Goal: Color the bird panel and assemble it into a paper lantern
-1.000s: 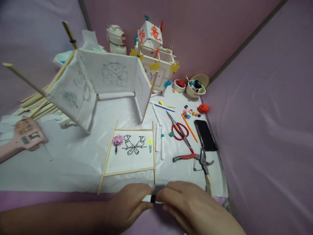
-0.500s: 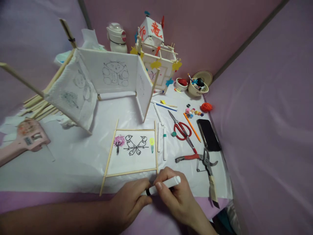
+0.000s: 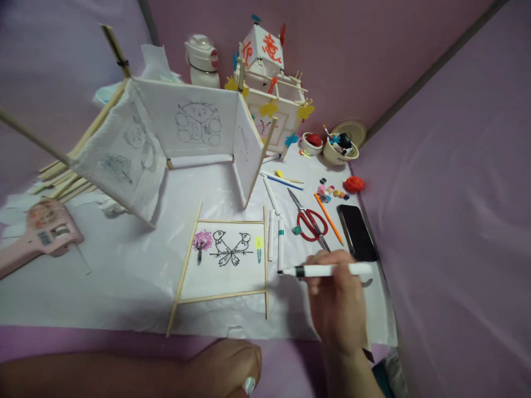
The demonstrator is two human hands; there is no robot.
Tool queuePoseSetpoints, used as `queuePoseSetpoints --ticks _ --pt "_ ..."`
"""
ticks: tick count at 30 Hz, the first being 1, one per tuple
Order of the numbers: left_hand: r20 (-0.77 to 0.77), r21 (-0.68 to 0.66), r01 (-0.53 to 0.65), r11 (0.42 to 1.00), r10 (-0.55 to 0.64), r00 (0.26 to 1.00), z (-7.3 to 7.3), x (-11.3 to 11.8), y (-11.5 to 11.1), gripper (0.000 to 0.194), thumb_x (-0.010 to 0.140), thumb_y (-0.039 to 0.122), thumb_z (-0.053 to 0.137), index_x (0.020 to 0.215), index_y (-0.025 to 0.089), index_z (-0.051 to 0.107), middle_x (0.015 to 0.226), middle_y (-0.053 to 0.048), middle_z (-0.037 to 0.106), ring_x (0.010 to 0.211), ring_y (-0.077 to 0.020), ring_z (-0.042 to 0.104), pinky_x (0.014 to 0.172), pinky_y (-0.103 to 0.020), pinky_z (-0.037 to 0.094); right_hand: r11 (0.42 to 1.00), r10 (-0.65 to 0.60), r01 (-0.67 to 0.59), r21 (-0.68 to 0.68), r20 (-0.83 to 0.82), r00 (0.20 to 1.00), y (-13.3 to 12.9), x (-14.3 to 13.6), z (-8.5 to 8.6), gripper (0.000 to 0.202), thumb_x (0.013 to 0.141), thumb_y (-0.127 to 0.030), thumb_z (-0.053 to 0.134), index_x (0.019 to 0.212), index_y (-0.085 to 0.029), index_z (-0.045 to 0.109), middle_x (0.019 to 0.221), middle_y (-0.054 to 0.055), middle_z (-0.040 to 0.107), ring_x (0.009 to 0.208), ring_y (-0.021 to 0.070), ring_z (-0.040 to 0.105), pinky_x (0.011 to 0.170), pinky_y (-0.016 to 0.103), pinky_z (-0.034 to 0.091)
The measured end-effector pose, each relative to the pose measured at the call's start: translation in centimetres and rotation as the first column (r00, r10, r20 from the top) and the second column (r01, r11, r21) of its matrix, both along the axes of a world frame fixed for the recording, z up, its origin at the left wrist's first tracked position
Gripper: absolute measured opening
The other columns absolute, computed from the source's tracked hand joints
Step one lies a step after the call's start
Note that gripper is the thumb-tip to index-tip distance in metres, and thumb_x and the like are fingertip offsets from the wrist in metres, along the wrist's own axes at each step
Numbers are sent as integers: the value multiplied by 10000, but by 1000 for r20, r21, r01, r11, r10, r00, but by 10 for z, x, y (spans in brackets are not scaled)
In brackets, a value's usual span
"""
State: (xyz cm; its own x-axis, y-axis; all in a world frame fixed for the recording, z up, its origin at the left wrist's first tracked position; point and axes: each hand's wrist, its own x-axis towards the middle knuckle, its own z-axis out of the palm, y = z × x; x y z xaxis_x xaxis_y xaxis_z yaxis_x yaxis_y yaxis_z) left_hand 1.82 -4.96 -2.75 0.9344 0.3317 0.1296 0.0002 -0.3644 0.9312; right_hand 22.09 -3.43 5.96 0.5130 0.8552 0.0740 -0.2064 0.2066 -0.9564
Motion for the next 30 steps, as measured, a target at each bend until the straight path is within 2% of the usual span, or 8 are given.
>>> queuePoseSetpoints --ticks 4,6,9,14,17,21,26,30 --pt "312 217 -268 939 194 930 4 3 11 526 1039 585 125 838 205 429 944 -23 690 876 -162 607 809 -318 375 974 115 -138 -178 -130 985 10 -18 -26 256 947 -417 526 765 -251 594 583 -43 413 550 142 477 780 383 544" --pt "333 281 -318 905 219 917 10 2 16 450 1060 532 203 880 197 443 1074 -45 697 1024 -193 606 880 -354 349 971 96 -122 -206 -134 986 14 -19 -35 255 947 -408 513 754 -254 580 565 -45 384 557 153 469 813 398 546" --pt "299 310 -320 895 227 927 16 0 20 390 1065 503 266 912 195 449 1113 -75 686 1086 -223 590 903 -383 333 984 -1 -11 -176 -71 997 17 -14 -39 246 943 -392 516 754 -251 588 595 -47 420 552 139 423 902 415 533" --pt "221 184 -320 929 278 935 15 0 21 231 1052 325 304 931 199 456 996 -68 662 916 -202 584 824 -357 377 995 -32 25 -93 -72 997 15 -13 -35 221 932 -363 547 761 -234 605 553 -64 442 536 116 418 890 387 516" --pt "29 39 -306 951 305 952 17 0 26 224 1031 293 335 886 203 480 874 -47 631 799 -183 556 749 -313 413 1000 27 -27 -2 -65 997 9 -18 -28 269 931 -371 557 713 -218 593 488 -68 416 508 108 399 756 322 493" --pt "-159 -117 -309 944 290 944 23 -1 33 166 992 300 448 883 206 530 834 -16 620 773 -173 557 735 -292 429 989 41 -57 136 117 992 -1 -25 -17 302 907 -357 586 652 -195 575 490 -65 438 455 90 379 680 328 454" --pt "-154 -131 -298 945 277 948 24 -1 35 217 996 355 462 883 192 551 818 -23 613 759 -178 552 726 -299 436 980 42 -92 175 272 961 -10 -28 -17 299 929 -362 571 677 -202 586 542 -48 468 488 106 424 694 373 443" --pt "-125 -96 -282 955 269 955 21 -1 34 315 1020 444 424 916 181 563 833 -42 622 770 -191 563 715 -311 442 973 135 -185 137 313 940 -15 -27 -27 261 962 -332 529 742 -210 597 585 -25 487 555 138 464 695 388 438"
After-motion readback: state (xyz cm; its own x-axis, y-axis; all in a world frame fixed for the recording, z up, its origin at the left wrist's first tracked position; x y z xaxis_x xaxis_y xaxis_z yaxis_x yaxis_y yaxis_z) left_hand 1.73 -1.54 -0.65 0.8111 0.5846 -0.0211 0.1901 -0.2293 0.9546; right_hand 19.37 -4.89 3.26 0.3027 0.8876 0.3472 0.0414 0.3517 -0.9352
